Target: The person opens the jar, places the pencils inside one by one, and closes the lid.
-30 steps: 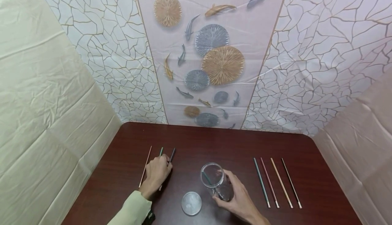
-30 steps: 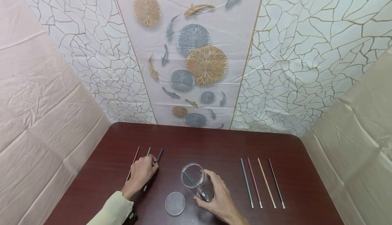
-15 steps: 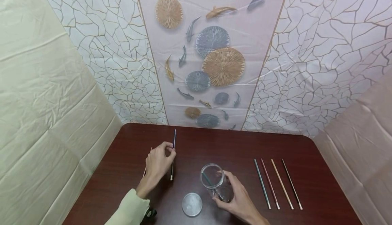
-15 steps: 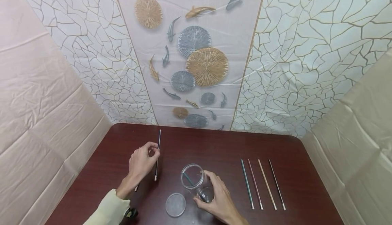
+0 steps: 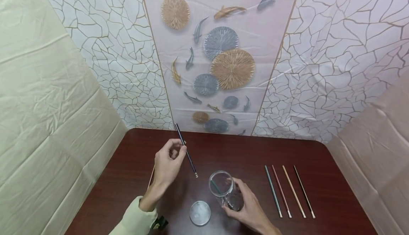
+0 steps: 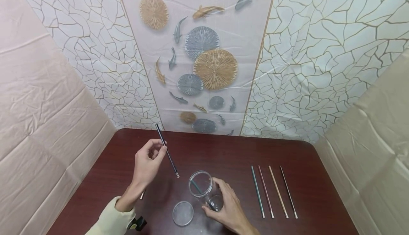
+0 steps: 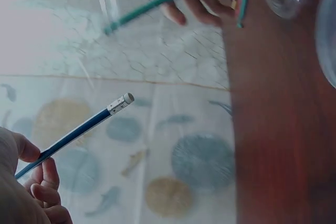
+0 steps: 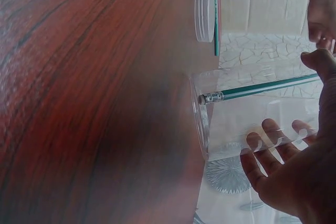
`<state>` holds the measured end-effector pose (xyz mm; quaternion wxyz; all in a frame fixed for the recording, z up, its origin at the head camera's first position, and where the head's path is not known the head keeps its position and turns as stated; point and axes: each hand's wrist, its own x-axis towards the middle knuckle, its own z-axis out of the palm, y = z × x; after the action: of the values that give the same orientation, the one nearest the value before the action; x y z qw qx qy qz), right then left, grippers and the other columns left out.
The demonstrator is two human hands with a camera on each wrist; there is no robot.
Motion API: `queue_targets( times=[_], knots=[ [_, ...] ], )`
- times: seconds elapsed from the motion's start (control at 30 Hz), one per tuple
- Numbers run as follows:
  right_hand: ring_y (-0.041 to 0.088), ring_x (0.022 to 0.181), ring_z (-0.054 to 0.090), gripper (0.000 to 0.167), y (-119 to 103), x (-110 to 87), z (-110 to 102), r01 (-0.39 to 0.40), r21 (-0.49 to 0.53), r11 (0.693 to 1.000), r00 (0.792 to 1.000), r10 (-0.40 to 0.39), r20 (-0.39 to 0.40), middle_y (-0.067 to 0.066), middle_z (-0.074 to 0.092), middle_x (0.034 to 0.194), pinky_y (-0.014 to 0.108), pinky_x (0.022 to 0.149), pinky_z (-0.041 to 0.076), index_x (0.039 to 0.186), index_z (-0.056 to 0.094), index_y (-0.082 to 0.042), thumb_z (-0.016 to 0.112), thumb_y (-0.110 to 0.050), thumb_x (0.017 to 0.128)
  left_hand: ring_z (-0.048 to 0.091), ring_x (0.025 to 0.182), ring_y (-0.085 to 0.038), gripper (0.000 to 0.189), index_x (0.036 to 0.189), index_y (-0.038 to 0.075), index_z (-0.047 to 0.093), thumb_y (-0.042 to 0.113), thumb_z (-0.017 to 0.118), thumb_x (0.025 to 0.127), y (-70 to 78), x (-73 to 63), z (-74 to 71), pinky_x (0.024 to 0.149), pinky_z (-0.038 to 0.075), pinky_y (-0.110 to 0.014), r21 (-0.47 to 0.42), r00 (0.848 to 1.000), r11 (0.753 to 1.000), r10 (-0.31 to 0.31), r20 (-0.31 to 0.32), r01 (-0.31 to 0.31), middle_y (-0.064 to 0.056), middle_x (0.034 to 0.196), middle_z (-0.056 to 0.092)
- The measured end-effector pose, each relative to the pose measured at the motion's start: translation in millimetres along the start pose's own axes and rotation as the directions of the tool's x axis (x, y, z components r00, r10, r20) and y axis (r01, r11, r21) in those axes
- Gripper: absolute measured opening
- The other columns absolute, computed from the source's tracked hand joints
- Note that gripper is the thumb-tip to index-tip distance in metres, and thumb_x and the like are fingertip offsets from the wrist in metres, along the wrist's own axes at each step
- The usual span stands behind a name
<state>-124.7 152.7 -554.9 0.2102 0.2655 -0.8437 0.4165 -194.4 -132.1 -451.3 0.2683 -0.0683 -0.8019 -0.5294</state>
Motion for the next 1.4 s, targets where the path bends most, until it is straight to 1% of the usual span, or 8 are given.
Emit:
queue_targets(
  times=[0.2, 0.4, 0.63, 0.9, 1.07, 1.17, 1.3, 1.4],
  knots=[
    [0.012, 0.107, 0.066, 0.087, 1, 0.2, -1, -0.002, 0.007, 1.000, 1.000, 0.002, 0.002, 0.001, 0.070, 0.124, 0.047, 0.084, 0.059, 0.141, 0.060, -0.009, 0.098, -0.018, 0.063, 0.044, 0.061, -0.011, 0.012, 0.106, 0.014, 0.077, 0.009, 0.079, 0.096, 21.1, -4.8, -0.3, 0.054, 0.032, -0.021, -0.147, 1.000, 0.989, 0.026, 0.010, -0.024, 0.005, 0.077, 0.061],
    [0.013, 0.108, 0.066, 0.086, 0, 0.7, -1, -0.008, 0.004, 1.000, 1.000, 0.008, 0.009, 0.008, 0.071, 0.123, 0.048, 0.084, 0.059, 0.140, 0.060, -0.004, 0.097, -0.018, 0.064, 0.043, 0.060, -0.011, 0.011, 0.105, 0.010, 0.076, 0.006, 0.078, 0.096, 31.4, -12.2, 3.9, 0.053, 0.030, -0.019, -0.209, 0.997, 0.976, 0.068, 0.028, -0.061, 0.005, 0.078, 0.063],
    [0.013, 0.108, 0.066, 0.086, -1, 0.4, -2, -0.008, 0.001, 1.000, 1.000, 0.008, 0.009, 0.005, 0.070, 0.124, 0.047, 0.085, 0.059, 0.140, 0.060, -0.004, 0.098, -0.018, 0.064, 0.042, 0.061, -0.010, 0.011, 0.106, 0.007, 0.075, 0.005, 0.077, 0.096, 35.2, -20.8, 7.1, 0.053, 0.030, -0.019, -0.217, 0.995, 0.975, 0.073, 0.072, -0.056, 0.006, 0.071, 0.052],
    [0.012, 0.108, 0.066, 0.087, -1, 0.2, -2, -0.011, 0.006, 1.000, 1.000, 0.011, 0.007, -0.001, 0.069, 0.126, 0.047, 0.085, 0.059, 0.141, 0.060, -0.008, 0.098, -0.018, 0.064, 0.041, 0.061, -0.008, 0.014, 0.106, 0.015, 0.075, 0.005, 0.077, 0.096, 38.9, -24.9, 8.2, 0.051, 0.030, -0.021, -0.244, 0.994, 0.968, 0.085, 0.064, -0.067, 0.006, 0.072, 0.055],
    [0.012, 0.107, 0.066, 0.087, -1, 0.8, -2, -0.006, 0.013, 1.000, 1.000, 0.006, 0.008, 0.002, 0.070, 0.125, 0.046, 0.085, 0.059, 0.141, 0.060, -0.007, 0.098, -0.019, 0.064, 0.040, 0.060, -0.007, 0.013, 0.106, 0.013, 0.075, 0.005, 0.077, 0.096, 39.5, -28.9, 11.5, 0.051, 0.030, -0.021, -0.246, 0.993, 0.967, 0.093, 0.078, -0.071, 0.007, 0.071, 0.053],
    [0.012, 0.107, 0.066, 0.087, -2, 1.1, -2, -0.002, 0.016, 1.000, 1.000, 0.002, 0.007, 0.002, 0.070, 0.125, 0.046, 0.085, 0.059, 0.141, 0.060, -0.006, 0.098, -0.019, 0.064, 0.041, 0.060, -0.007, 0.012, 0.105, 0.011, 0.075, 0.004, 0.077, 0.095, 38.9, -32.7, 14.3, 0.050, 0.031, -0.020, -0.244, 0.990, 0.967, 0.098, 0.099, -0.071, 0.007, 0.074, 0.057],
    [0.012, 0.107, 0.066, 0.087, -2, 1.4, -3, -0.004, 0.015, 1.000, 1.000, 0.004, 0.003, -0.004, 0.068, 0.126, 0.045, 0.086, 0.059, 0.141, 0.060, -0.006, 0.098, -0.018, 0.064, 0.042, 0.060, -0.006, 0.015, 0.104, 0.017, 0.075, 0.006, 0.078, 0.095, 38.5, -37.3, 17.1, 0.051, 0.032, -0.020, -0.215, 0.987, 0.974, 0.100, 0.122, -0.072, 0.009, 0.078, 0.061],
    [0.012, 0.107, 0.066, 0.086, -2, 1.6, -3, -0.010, 0.016, 1.000, 1.000, 0.010, 0.003, -0.007, 0.068, 0.125, 0.045, 0.085, 0.059, 0.140, 0.060, -0.005, 0.098, -0.018, 0.064, 0.043, 0.060, -0.006, 0.018, 0.104, 0.022, 0.074, 0.008, 0.079, 0.094, 37.3, -41.4, 18.4, 0.051, 0.033, -0.020, -0.183, 0.985, 0.981, 0.088, 0.146, -0.061, 0.011, 0.076, 0.059]
  ],
)
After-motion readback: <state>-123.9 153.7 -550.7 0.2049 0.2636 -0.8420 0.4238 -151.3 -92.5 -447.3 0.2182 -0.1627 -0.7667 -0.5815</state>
